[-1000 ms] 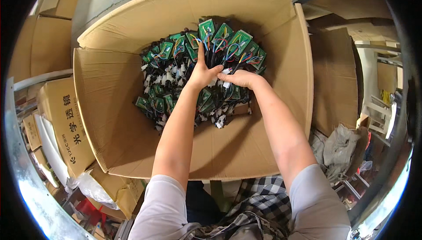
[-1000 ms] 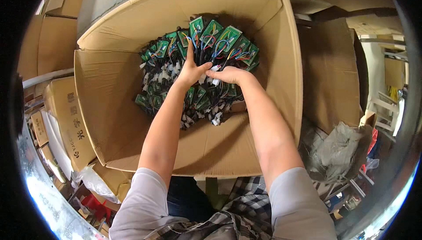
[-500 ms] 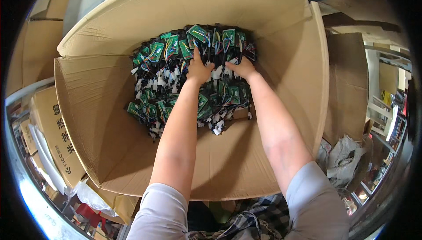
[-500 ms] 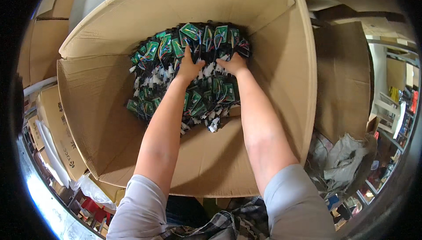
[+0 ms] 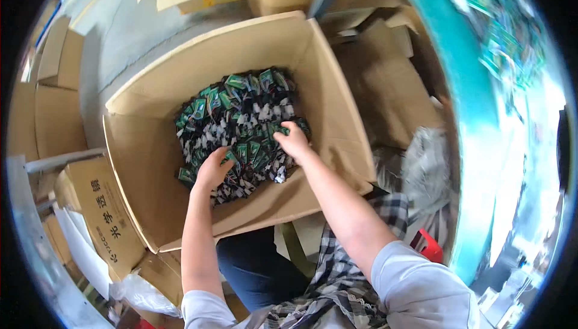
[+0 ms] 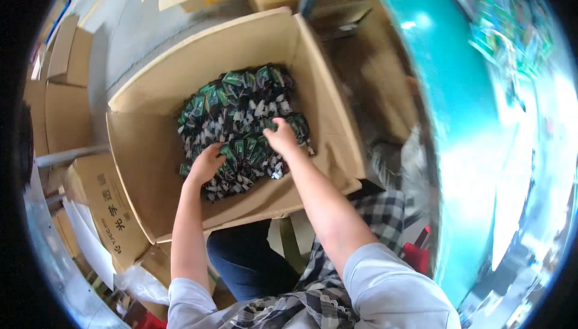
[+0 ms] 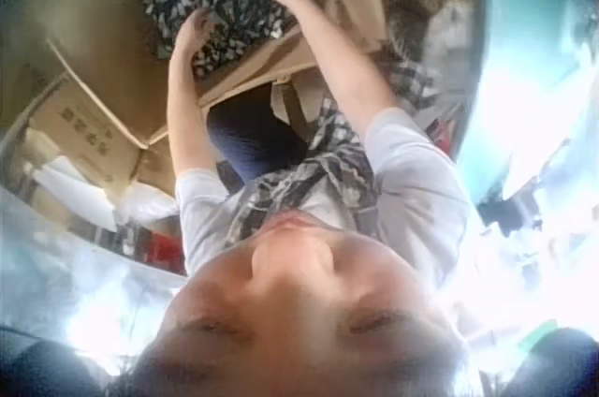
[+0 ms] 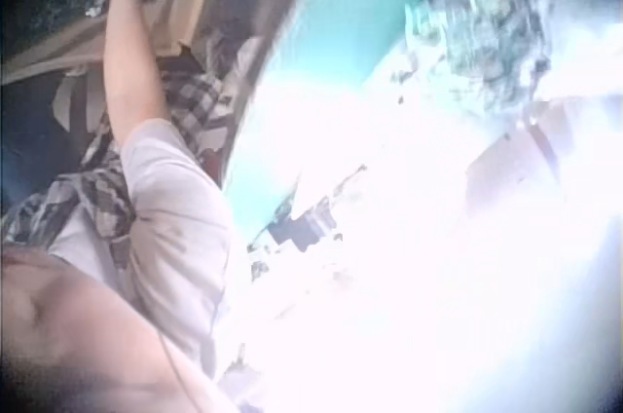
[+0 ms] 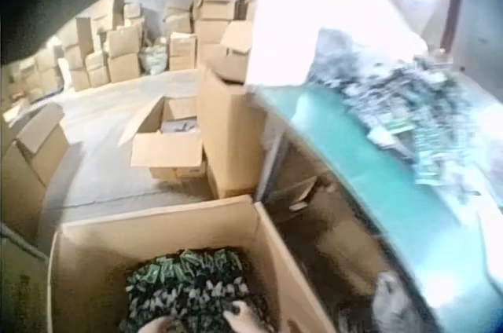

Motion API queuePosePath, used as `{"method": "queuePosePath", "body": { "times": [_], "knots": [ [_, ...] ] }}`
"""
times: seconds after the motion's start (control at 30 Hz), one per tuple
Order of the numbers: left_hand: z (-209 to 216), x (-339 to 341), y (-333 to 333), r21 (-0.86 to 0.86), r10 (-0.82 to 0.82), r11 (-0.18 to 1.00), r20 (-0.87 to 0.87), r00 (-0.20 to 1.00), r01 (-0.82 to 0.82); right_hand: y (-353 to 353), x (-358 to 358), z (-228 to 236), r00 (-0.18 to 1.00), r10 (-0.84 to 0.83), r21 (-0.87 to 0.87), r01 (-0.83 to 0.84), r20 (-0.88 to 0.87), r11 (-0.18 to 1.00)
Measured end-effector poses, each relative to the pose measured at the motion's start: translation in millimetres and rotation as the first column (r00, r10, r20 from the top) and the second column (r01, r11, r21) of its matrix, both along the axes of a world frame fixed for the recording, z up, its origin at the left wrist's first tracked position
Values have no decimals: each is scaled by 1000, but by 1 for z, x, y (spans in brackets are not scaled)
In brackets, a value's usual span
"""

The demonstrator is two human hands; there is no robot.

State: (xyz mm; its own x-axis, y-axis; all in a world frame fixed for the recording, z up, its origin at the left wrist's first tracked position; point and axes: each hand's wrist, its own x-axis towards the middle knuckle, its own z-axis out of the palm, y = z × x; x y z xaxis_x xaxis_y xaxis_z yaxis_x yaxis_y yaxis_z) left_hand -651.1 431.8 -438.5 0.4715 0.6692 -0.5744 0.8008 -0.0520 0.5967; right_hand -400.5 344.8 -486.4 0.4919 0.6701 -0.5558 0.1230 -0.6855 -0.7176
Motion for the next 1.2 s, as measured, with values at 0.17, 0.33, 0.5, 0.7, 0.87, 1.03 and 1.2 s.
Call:
{"method": "queuePosePath", "body": {
  "times": [0.17,0.33,0.5,0.7,0.87,1.03,1.2],
  "knots": [
    [60,-40,-47,29,40,999,123,992,-44,-60,-28,103,990,-58,212,85,-130,973],
    [140,-19,-110,97,-49,995,292,955,21,-153,-40,174,985,-4,452,83,-174,888],
    [121,-5,-157,308,-340,863,-231,911,400,-280,-34,308,992,46,534,-102,118,839],
    [53,-21,-129,141,-446,879,-97,890,456,-437,-21,441,521,-376,588,-332,766,738],
    [130,85,-241,-11,-670,742,40,742,670,-563,17,419,57,-541,504,292,839,813],
    [173,142,-318,-132,-785,577,181,592,806,-569,12,424,196,-412,294,444,890,846],
    [188,178,-341,-251,-791,518,224,569,818,-566,23,425,233,-433,292,463,871,837]
  ]
}}
